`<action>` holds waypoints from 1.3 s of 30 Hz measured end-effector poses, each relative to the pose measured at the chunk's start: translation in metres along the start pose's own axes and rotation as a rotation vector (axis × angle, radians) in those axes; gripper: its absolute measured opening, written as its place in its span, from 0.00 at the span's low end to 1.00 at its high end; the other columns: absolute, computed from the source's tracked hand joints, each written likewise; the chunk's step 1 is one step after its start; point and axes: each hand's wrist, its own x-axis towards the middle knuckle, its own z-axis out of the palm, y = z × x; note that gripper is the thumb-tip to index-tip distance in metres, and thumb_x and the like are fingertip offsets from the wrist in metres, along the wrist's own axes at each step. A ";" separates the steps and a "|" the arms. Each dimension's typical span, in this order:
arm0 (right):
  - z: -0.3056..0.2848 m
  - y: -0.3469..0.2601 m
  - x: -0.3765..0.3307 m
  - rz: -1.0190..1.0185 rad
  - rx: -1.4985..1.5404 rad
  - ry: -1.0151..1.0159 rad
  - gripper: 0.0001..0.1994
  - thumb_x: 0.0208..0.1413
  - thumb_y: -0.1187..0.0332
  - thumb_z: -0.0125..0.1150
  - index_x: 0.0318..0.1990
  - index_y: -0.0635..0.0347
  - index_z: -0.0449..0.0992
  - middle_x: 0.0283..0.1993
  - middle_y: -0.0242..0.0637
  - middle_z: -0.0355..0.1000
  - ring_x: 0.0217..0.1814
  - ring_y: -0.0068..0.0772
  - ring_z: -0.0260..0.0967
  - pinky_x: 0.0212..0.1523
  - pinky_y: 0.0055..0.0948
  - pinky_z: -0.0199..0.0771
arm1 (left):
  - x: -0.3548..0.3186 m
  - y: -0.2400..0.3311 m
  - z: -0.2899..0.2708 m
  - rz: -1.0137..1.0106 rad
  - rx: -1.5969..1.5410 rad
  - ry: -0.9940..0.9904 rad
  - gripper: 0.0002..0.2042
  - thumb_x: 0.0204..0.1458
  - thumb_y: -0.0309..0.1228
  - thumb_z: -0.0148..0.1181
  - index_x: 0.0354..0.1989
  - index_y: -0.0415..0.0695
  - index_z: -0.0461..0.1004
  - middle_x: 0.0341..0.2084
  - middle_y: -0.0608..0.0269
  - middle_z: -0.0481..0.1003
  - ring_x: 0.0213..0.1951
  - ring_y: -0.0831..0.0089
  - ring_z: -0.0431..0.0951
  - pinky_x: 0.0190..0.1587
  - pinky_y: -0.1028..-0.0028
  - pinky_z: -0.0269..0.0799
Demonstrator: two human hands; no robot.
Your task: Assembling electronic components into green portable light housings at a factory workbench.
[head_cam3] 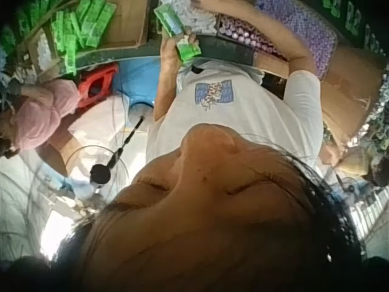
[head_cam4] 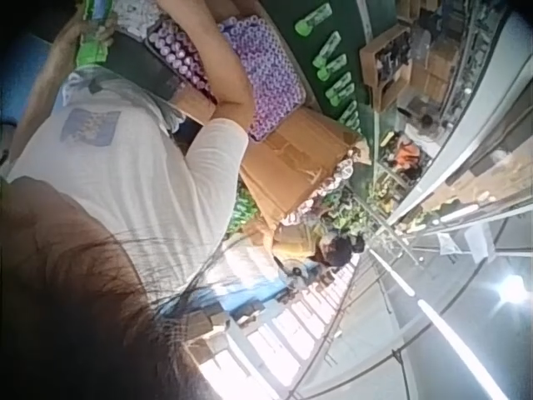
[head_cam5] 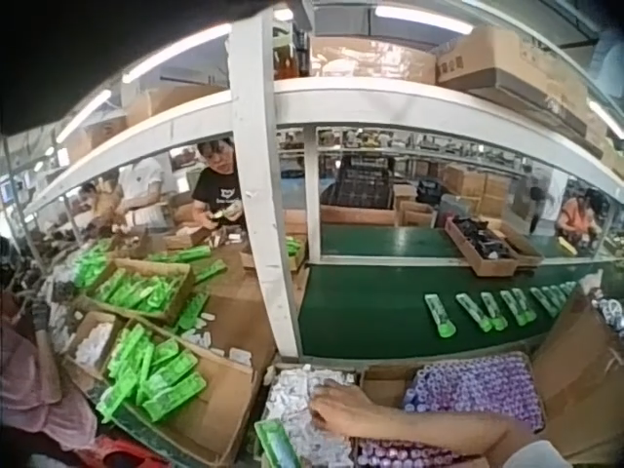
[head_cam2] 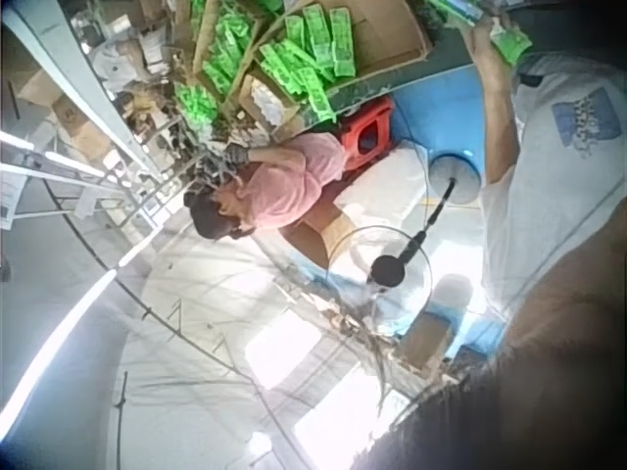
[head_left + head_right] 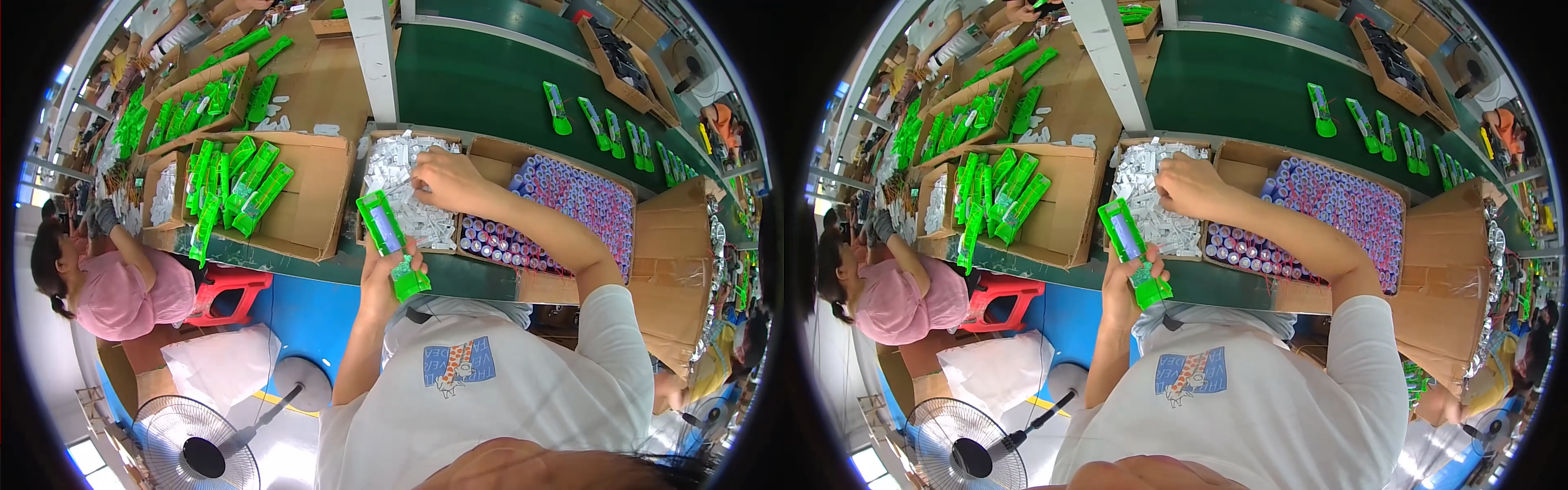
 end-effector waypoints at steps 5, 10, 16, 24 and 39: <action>-0.004 -0.005 -0.003 0.020 0.006 -0.069 0.06 0.44 0.64 0.63 0.27 0.54 0.77 0.33 0.31 0.71 0.44 0.37 0.70 0.38 0.39 0.75 | -0.005 -0.005 0.000 0.013 -0.020 -0.009 0.22 0.52 0.30 0.48 0.56 0.47 0.55 0.37 0.56 0.67 0.33 0.67 0.69 0.39 0.63 0.70; -0.005 -0.003 -0.002 -0.019 0.079 -0.082 0.06 0.41 0.65 0.65 0.27 0.54 0.77 0.32 0.31 0.70 0.44 0.36 0.68 0.40 0.36 0.74 | -0.008 -0.007 -0.002 0.048 0.156 0.042 0.17 0.62 0.35 0.48 0.56 0.47 0.54 0.35 0.58 0.69 0.30 0.70 0.73 0.38 0.67 0.73; -0.001 0.002 -0.007 -0.196 0.136 0.151 0.04 0.37 0.68 0.65 0.23 0.53 0.76 0.33 0.29 0.70 0.45 0.36 0.66 0.40 0.38 0.71 | -0.006 -0.011 -0.005 0.084 0.247 0.064 0.17 0.64 0.39 0.48 0.54 0.45 0.55 0.32 0.58 0.71 0.28 0.69 0.76 0.31 0.69 0.75; -0.007 0.001 0.001 -0.194 0.051 0.016 0.07 0.40 0.70 0.64 0.31 0.55 0.76 0.35 0.29 0.71 0.45 0.37 0.67 0.43 0.39 0.69 | -0.007 -0.004 -0.002 0.080 0.309 0.075 0.16 0.65 0.39 0.46 0.53 0.44 0.54 0.32 0.58 0.71 0.25 0.69 0.76 0.26 0.71 0.74; -0.014 -0.018 -0.010 -0.095 0.641 0.219 0.08 0.51 0.70 0.69 0.31 0.65 0.78 0.25 0.34 0.75 0.25 0.16 0.70 0.26 0.20 0.70 | 0.003 -0.013 0.013 0.008 0.265 0.029 0.16 0.65 0.37 0.45 0.54 0.43 0.51 0.36 0.52 0.72 0.27 0.65 0.79 0.29 0.70 0.76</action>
